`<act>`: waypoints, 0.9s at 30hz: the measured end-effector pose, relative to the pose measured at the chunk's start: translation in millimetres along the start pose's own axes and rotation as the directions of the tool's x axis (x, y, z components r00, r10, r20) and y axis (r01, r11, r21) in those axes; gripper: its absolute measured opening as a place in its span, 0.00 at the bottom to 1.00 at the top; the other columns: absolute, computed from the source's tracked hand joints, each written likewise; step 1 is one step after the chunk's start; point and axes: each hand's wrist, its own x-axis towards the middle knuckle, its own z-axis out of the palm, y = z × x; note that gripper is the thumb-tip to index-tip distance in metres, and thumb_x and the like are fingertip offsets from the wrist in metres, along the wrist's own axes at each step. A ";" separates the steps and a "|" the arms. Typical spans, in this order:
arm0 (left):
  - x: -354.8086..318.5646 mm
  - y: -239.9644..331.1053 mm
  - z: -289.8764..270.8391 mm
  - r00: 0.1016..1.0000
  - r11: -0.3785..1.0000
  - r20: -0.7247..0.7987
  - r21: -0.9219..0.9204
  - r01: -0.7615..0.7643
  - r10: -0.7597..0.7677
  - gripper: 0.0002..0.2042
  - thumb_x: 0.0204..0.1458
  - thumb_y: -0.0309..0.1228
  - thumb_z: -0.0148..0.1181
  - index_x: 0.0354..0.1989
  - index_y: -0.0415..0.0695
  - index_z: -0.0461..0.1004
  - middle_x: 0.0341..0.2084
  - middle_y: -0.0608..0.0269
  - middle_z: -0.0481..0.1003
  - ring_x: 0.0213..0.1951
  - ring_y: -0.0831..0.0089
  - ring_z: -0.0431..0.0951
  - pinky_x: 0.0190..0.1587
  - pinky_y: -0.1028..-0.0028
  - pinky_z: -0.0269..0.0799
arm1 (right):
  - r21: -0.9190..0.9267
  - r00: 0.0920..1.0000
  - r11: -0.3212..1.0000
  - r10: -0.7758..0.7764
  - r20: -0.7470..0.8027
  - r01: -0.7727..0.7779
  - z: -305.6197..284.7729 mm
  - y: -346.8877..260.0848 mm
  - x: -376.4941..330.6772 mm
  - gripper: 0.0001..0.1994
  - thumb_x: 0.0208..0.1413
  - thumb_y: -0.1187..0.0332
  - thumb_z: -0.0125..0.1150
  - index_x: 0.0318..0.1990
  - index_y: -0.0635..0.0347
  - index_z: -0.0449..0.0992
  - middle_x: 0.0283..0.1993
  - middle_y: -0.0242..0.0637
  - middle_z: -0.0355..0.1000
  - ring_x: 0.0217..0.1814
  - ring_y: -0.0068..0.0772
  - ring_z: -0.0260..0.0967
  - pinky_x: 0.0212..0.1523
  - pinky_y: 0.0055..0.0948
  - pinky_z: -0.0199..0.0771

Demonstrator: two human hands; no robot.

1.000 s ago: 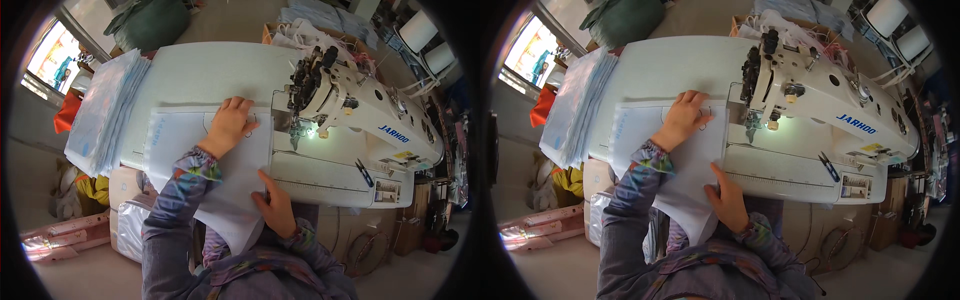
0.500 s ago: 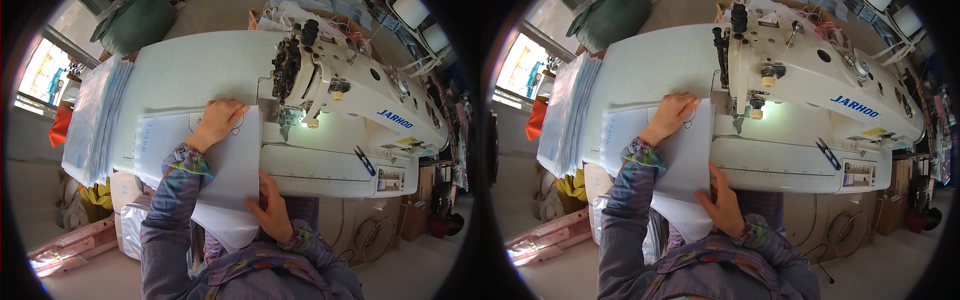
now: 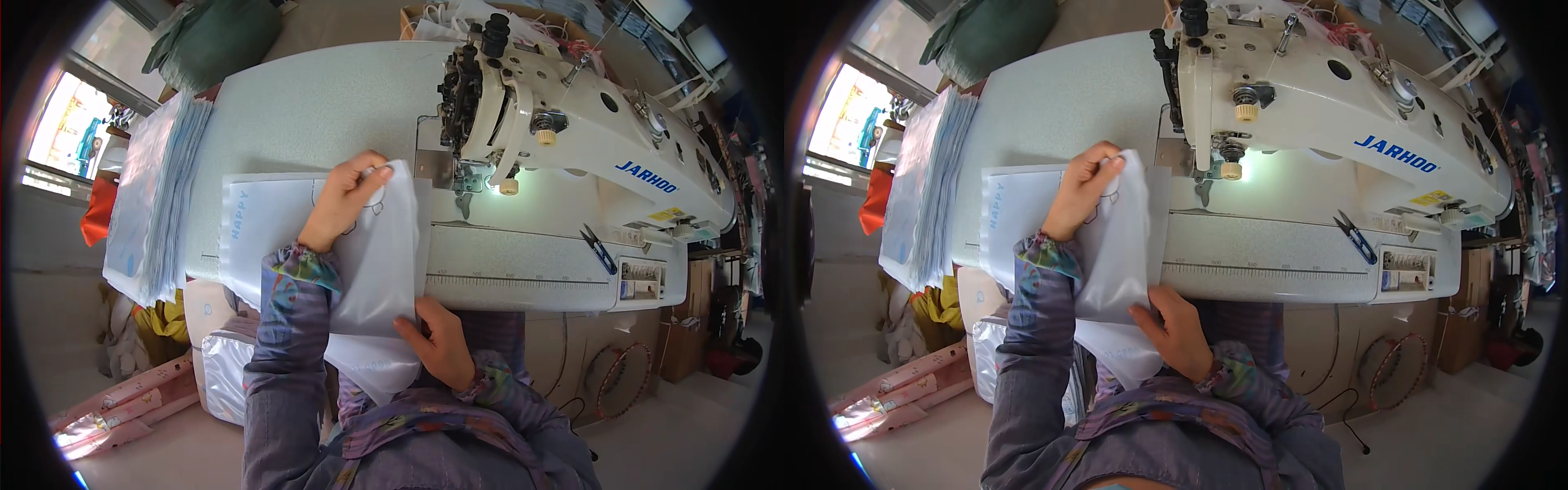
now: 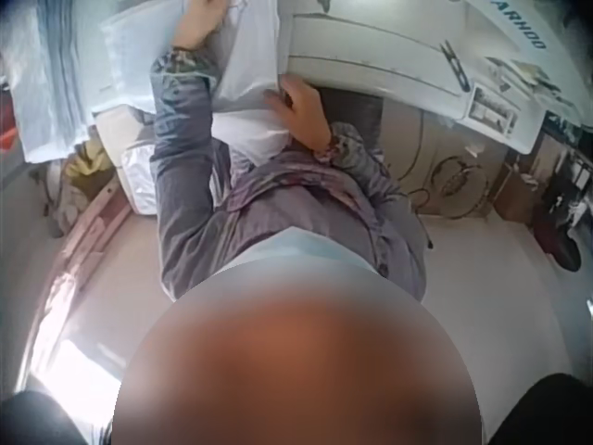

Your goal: Sewing the edges of printed fabric pouches using an industrial sewing machine to assemble them.

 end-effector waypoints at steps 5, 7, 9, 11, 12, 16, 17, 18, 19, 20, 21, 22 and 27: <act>7.8 8.9 16.2 0.970 0.841 0.162 0.487 -0.236 0.179 0.06 0.65 0.29 0.65 0.39 0.40 0.78 0.30 0.64 0.76 0.33 0.73 0.74 0.37 0.74 0.70 | 0.015 0.998 0.998 0.065 0.017 -0.065 2.1 5.3 -7.0 0.12 0.62 0.72 0.70 0.51 0.66 0.82 0.40 0.29 0.75 0.30 0.17 0.62 0.31 0.25 0.63; 6.9 15.9 16.9 0.990 0.878 0.132 0.467 -0.102 0.045 0.05 0.62 0.29 0.66 0.39 0.41 0.79 0.31 0.57 0.76 0.32 0.65 0.76 0.35 0.69 0.72 | 0.091 0.985 0.982 0.161 0.056 -0.166 0.8 2.5 -9.8 0.15 0.63 0.71 0.70 0.54 0.67 0.80 0.44 0.29 0.77 0.36 0.17 0.68 0.36 0.23 0.69; 6.5 13.1 19.3 0.990 0.882 0.121 0.457 -0.115 0.067 0.05 0.61 0.29 0.67 0.38 0.41 0.79 0.31 0.57 0.76 0.32 0.65 0.76 0.35 0.68 0.73 | 0.191 0.990 0.972 0.138 0.015 -0.138 9.7 3.2 -11.2 0.15 0.64 0.71 0.69 0.55 0.68 0.79 0.45 0.30 0.78 0.40 0.17 0.70 0.40 0.23 0.71; 6.9 12.1 22.5 0.990 0.885 0.109 0.448 -0.131 0.091 0.06 0.60 0.29 0.68 0.38 0.40 0.79 0.31 0.58 0.76 0.31 0.65 0.77 0.34 0.67 0.73 | 0.287 0.993 0.952 0.117 -0.030 -0.103 13.7 3.8 -14.2 0.16 0.65 0.70 0.67 0.57 0.68 0.79 0.47 0.31 0.79 0.44 0.18 0.72 0.44 0.24 0.73; 7.1 13.7 24.9 0.992 0.868 0.096 0.482 -0.119 0.083 0.06 0.60 0.29 0.69 0.37 0.40 0.79 0.30 0.58 0.76 0.31 0.65 0.77 0.34 0.67 0.73 | 0.323 0.980 0.929 0.196 -0.020 -0.179 14.2 4.1 -15.9 0.16 0.65 0.71 0.66 0.57 0.69 0.78 0.47 0.32 0.80 0.46 0.19 0.72 0.47 0.25 0.74; 5.3 10.9 28.1 0.992 0.834 0.061 0.538 -0.127 0.112 0.07 0.58 0.30 0.70 0.35 0.40 0.79 0.29 0.57 0.75 0.32 0.63 0.77 0.36 0.66 0.73 | 0.431 0.957 0.870 0.286 -0.043 -0.241 18.5 10.8 -20.0 0.16 0.66 0.71 0.64 0.58 0.69 0.78 0.47 0.36 0.81 0.48 0.21 0.73 0.50 0.28 0.75; 5.2 10.1 28.8 0.992 0.834 0.063 0.537 -0.127 0.111 0.07 0.58 0.30 0.70 0.35 0.40 0.79 0.29 0.57 0.75 0.32 0.63 0.77 0.36 0.66 0.73 | 0.432 0.957 0.869 0.287 -0.044 -0.241 19.0 11.6 -19.9 0.16 0.66 0.71 0.64 0.58 0.69 0.78 0.47 0.36 0.81 0.48 0.21 0.73 0.50 0.28 0.75; 5.0 10.4 29.5 0.989 0.822 0.059 0.550 -0.145 0.134 0.07 0.57 0.29 0.70 0.35 0.40 0.79 0.29 0.57 0.75 0.33 0.61 0.77 0.38 0.65 0.73 | 0.429 0.959 0.873 0.279 -0.054 -0.230 19.5 12.0 -20.0 0.15 0.66 0.71 0.64 0.57 0.69 0.78 0.47 0.36 0.81 0.48 0.21 0.73 0.50 0.28 0.75; 5.0 10.8 30.0 0.986 0.810 0.056 0.563 -0.162 0.158 0.07 0.57 0.29 0.70 0.34 0.39 0.79 0.29 0.57 0.75 0.34 0.59 0.77 0.39 0.64 0.74 | 0.426 0.961 0.878 0.270 -0.063 -0.219 19.9 12.3 -20.1 0.15 0.66 0.71 0.63 0.57 0.69 0.78 0.47 0.35 0.81 0.49 0.21 0.73 0.50 0.28 0.75; 5.2 9.9 31.0 0.986 0.810 0.056 0.563 -0.163 0.160 0.07 0.57 0.29 0.70 0.34 0.39 0.79 0.29 0.57 0.75 0.34 0.59 0.77 0.39 0.64 0.74 | 0.425 0.961 0.879 0.269 -0.064 -0.218 20.3 12.6 -20.1 0.15 0.66 0.71 0.63 0.57 0.69 0.78 0.47 0.35 0.81 0.49 0.21 0.73 0.50 0.28 0.75; 5.3 8.8 32.0 0.982 0.791 0.053 0.586 -0.176 0.179 0.06 0.56 0.28 0.70 0.34 0.40 0.79 0.30 0.57 0.75 0.36 0.57 0.77 0.41 0.62 0.73 | 0.408 0.961 0.886 0.270 -0.063 -0.222 21.0 13.0 -19.9 0.17 0.66 0.72 0.64 0.59 0.69 0.76 0.48 0.37 0.81 0.49 0.22 0.74 0.50 0.27 0.75; 5.6 8.1 33.0 0.979 0.770 0.051 0.609 -0.189 0.199 0.05 0.56 0.27 0.69 0.34 0.41 0.79 0.31 0.57 0.76 0.37 0.55 0.76 0.42 0.61 0.73 | 0.391 0.961 0.892 0.270 -0.062 -0.225 21.5 13.8 -19.7 0.19 0.65 0.73 0.65 0.62 0.69 0.73 0.49 0.39 0.80 0.49 0.23 0.74 0.50 0.26 0.75; -0.8 11.8 46.5 0.935 0.680 -0.032 0.695 -0.234 0.354 0.07 0.54 0.29 0.70 0.39 0.45 0.79 0.38 0.61 0.77 0.42 0.55 0.77 0.46 0.57 0.72 | 0.315 0.953 0.930 0.251 -0.169 -0.190 26.2 27.1 -23.5 0.30 0.63 0.76 0.68 0.70 0.67 0.63 0.54 0.48 0.79 0.53 0.30 0.77 0.52 0.29 0.77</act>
